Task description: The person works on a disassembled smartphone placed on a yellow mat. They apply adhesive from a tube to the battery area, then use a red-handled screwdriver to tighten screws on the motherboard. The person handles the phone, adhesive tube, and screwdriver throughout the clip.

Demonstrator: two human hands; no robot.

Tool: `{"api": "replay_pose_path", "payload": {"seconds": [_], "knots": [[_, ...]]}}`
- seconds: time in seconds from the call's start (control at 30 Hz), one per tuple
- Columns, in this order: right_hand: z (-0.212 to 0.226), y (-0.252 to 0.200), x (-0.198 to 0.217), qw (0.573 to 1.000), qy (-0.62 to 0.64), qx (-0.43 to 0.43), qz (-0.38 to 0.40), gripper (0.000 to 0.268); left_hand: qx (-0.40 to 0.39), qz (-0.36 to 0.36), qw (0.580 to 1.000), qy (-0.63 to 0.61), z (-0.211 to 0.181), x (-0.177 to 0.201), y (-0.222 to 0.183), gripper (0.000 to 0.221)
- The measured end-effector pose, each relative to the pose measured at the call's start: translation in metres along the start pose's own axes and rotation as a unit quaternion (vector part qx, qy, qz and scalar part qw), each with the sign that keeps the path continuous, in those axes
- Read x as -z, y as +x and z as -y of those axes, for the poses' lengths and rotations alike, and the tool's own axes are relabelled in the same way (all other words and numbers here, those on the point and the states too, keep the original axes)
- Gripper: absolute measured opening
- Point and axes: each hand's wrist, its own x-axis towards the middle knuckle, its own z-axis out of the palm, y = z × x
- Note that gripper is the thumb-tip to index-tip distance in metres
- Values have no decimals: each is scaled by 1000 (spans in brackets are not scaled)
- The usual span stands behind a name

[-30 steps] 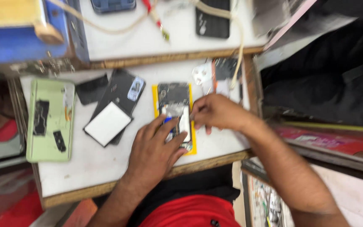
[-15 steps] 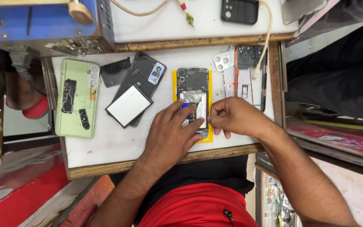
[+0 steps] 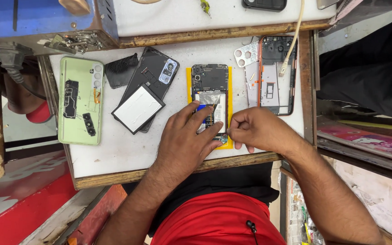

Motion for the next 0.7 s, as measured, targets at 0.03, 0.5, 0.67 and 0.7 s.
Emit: {"api": "replay_pose_path", "payload": {"seconds": [0.03,0.5,0.67,0.7], "knots": [[0,0,0,1000,0,0,0,19,-1,0,1000,-1,0,0,0,44],[-10,-3,-14,997,15,39,-59,18,-47,-11,999,18,0,-7,-11,18],[-12,0,-10,999,-14,21,-44,19,-17,5,1000,11,-6,-9,-9,17],[-12,0,-10,999,-20,14,-41,19,-13,6,1000,7,-7,-9,-8,19]]}}
